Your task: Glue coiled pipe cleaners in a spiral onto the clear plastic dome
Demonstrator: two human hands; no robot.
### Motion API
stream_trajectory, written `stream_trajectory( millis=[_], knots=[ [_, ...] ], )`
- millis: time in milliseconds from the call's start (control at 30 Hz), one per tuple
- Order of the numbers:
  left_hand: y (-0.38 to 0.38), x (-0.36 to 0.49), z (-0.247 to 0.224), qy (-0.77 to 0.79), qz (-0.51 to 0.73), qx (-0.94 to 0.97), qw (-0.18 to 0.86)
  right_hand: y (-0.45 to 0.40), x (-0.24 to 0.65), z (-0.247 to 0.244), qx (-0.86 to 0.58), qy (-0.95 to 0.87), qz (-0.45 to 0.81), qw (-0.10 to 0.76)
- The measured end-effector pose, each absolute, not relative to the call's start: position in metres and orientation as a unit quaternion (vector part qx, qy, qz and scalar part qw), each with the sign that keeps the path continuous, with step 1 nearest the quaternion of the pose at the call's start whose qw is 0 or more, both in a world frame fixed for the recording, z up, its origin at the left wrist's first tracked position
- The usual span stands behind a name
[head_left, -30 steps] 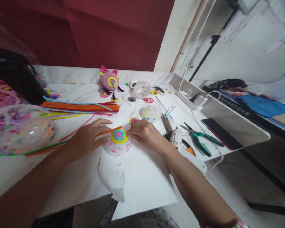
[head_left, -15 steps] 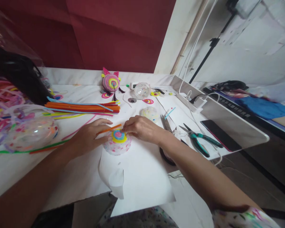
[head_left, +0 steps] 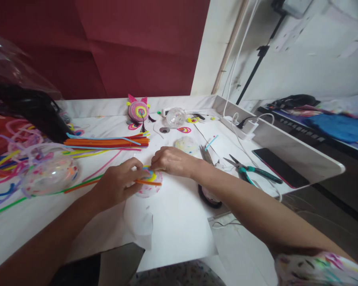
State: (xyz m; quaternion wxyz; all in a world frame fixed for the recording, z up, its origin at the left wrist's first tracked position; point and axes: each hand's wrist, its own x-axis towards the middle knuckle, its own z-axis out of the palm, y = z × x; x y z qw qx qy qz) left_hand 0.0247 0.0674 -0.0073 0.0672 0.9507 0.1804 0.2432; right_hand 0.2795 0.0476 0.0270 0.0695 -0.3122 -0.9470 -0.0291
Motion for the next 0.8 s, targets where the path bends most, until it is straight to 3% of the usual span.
stream_trajectory(
  millis=[167,400,533,800],
  knots=[
    [0.059,0.023,-0.01,0.164,0.181,0.968,-0.064,0.047,0.282,0.024,-0.311,-0.947,-0.015,0.082],
    [0.061,0.032,-0.016,0.163,0.159,0.966,-0.124,0.041,0.284,0.017,-0.342,-0.932,0.006,0.116],
    [0.062,0.035,-0.014,0.168,0.146,0.967,-0.128,0.032,0.289,0.013,-0.383,-0.912,0.025,0.142],
    [0.058,0.029,-0.003,0.175,0.141,0.969,-0.104,0.009,0.291,0.014,-0.439,-0.845,0.127,0.278]
  ],
)
